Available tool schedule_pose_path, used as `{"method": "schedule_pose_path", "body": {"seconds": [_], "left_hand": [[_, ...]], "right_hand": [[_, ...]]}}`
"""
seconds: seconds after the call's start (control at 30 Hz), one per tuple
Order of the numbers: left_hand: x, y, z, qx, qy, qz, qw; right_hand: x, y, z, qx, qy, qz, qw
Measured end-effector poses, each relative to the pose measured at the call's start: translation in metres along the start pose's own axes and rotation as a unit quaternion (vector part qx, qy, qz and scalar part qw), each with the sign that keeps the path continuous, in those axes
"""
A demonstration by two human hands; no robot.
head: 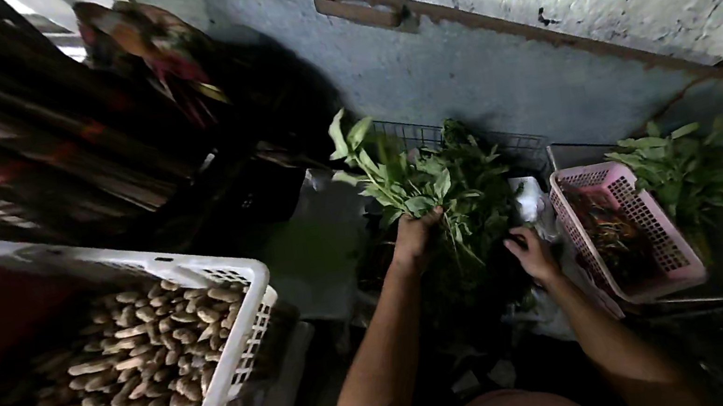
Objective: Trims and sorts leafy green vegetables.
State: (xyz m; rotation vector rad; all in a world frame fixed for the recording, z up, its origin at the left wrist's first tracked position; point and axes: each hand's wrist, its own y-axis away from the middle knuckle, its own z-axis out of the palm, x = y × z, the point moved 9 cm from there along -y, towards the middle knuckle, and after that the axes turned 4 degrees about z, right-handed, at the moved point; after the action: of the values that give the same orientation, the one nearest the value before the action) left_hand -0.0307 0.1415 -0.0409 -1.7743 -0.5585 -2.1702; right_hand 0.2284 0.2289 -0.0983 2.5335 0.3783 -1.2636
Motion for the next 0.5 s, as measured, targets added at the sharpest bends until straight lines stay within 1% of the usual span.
{"method": "schedule_pose_path", "body": {"seconds": [0.03, 0.07, 0.1, 0.17, 0.23, 0.33, 0.37, 0.5], "left_hand": [[0.0, 0.002, 0.004, 0.003, 0.027, -0.002, 1.0], [0.002, 0.003, 0.01, 0.007, 0.056, -0.001, 0.998], [0.005, 0.004, 0.015, 0.011, 0.078, 0.001, 0.997], [0.008, 0.007, 0.025, 0.021, 0.101, 0.004, 0.995], [0.013, 0.011, 0.032, 0.034, 0.118, 0.007, 0.992], [0.03, 0.016, 0.031, 0.044, 0.11, 0.034, 0.992], [0.035, 0.017, 0.029, 0.045, 0.095, 0.041, 0.994], [0.045, 0.026, 0.032, 0.02, 0.047, 0.055, 0.997]], "right_hand": [[-0.028, 0.0, 0.009, -0.047, -0.078, -0.024, 0.996], [-0.053, 0.002, 0.018, -0.093, -0.126, -0.036, 0.987], [-0.074, 0.004, 0.026, -0.13, -0.141, -0.039, 0.981], [-0.106, 0.006, 0.037, -0.159, -0.095, -0.038, 0.982], [-0.125, 0.003, 0.041, -0.136, -0.019, -0.04, 0.99], [-0.139, 0.007, 0.034, -0.103, -0.002, -0.043, 0.994], [-0.144, 0.008, 0.029, -0.094, 0.013, -0.053, 0.994], [-0.167, 0.011, 0.008, -0.012, 0.14, -0.113, 0.983]]}}
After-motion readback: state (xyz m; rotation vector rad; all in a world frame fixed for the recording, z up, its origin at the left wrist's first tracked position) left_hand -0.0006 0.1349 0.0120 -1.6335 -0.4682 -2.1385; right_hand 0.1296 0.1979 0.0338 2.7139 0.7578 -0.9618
